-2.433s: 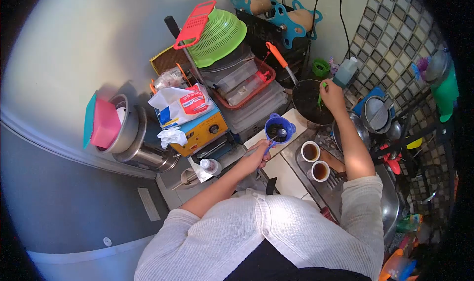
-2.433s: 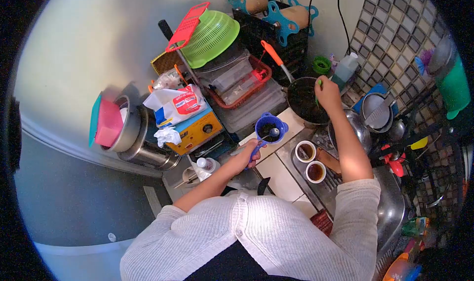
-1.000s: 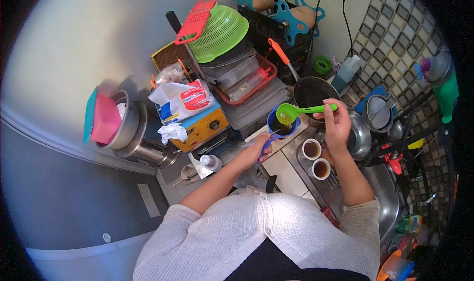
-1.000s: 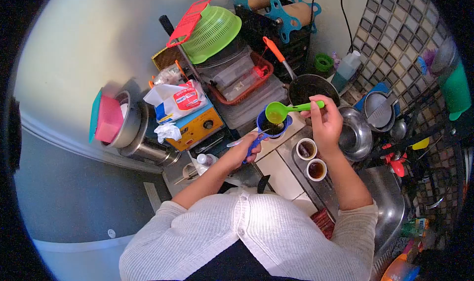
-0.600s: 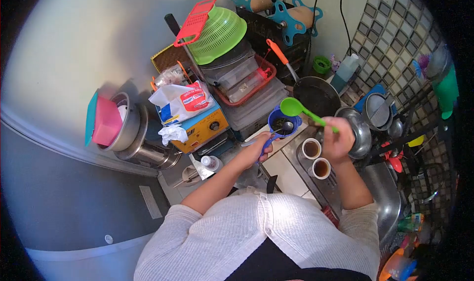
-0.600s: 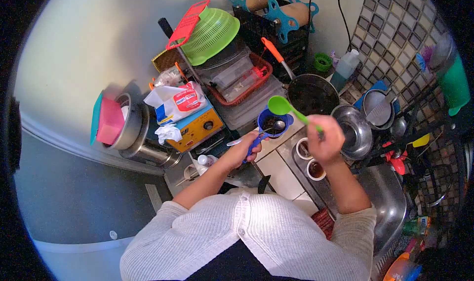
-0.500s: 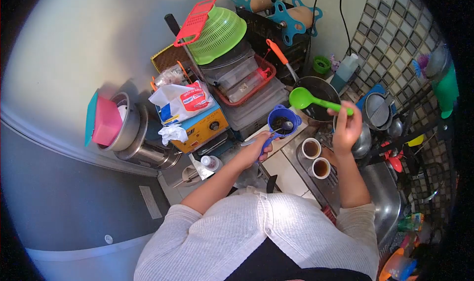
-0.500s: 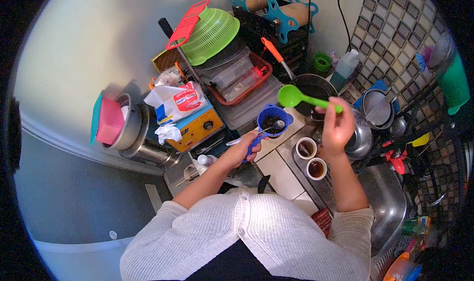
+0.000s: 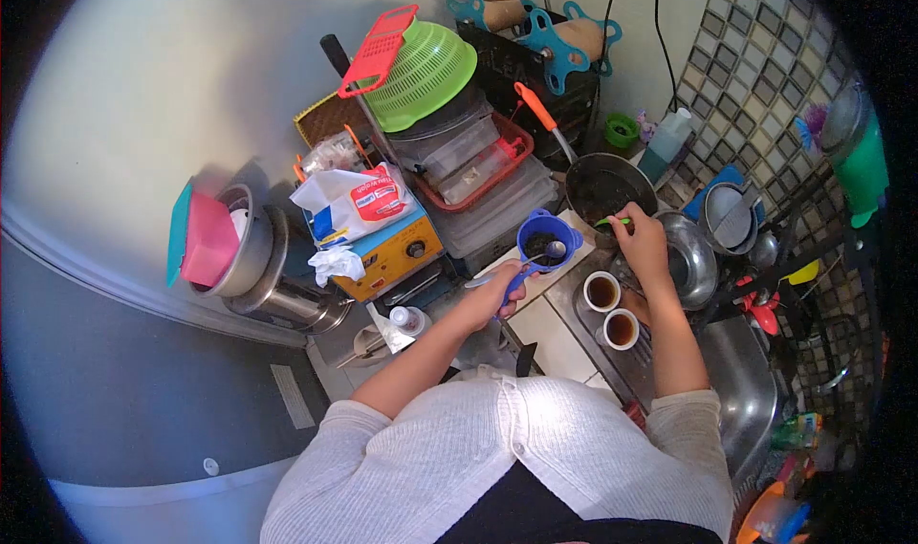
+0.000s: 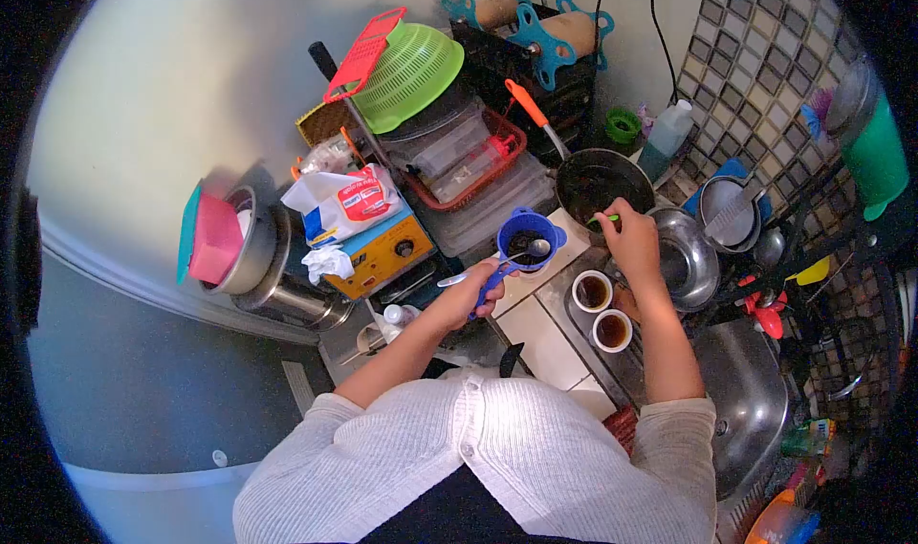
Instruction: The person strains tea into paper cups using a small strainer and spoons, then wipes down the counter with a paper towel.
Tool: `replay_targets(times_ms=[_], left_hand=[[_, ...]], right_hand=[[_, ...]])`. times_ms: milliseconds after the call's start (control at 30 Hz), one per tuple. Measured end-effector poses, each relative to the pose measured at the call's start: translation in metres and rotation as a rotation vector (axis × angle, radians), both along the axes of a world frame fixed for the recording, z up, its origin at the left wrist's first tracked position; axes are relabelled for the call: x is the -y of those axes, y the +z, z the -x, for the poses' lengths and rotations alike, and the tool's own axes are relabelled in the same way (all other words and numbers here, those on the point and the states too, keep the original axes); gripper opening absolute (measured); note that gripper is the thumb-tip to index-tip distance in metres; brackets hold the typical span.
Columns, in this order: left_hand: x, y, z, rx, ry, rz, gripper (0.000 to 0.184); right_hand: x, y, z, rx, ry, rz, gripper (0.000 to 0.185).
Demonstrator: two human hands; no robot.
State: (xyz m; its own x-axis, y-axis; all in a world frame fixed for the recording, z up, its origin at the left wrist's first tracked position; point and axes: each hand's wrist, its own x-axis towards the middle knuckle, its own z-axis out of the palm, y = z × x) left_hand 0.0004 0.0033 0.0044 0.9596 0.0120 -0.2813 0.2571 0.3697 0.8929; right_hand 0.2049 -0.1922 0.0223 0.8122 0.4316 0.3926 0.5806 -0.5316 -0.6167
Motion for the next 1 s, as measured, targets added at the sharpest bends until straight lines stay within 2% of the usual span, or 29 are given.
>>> replay_targets(times_ms=[167, 700, 800, 867, 1000], left_hand=[[0.0, 0.0, 0.001, -0.013, 0.004, 0.006, 0.037], [-0.002, -0.01, -0.003, -0.044, -0.006, 0.013, 0.037], [-0.002, -0.015, -0.004, -0.02, -0.014, 0.006, 0.037], [-0.003, -0.015, -0.004, -0.016, -0.023, 0.007, 0.038], [-0.003, -0.015, -0.004, -0.002, -0.033, 0.01, 0.038]], right_hand=[[0.004, 0.011, 0.006, 0.143, 0.014, -0.07, 0.02], [0.021, 0.048, 0.037, 0.283, -0.027, -0.143, 0.013], [0.021, 0.048, 0.047, 0.319, 0.043, -0.166, 0.015], [0.019, 0.046, 0.054, 0.328, 0.195, -0.266, 0.015], [0.016, 0.051, 0.072, 0.399, 0.324, -0.201, 0.015]])
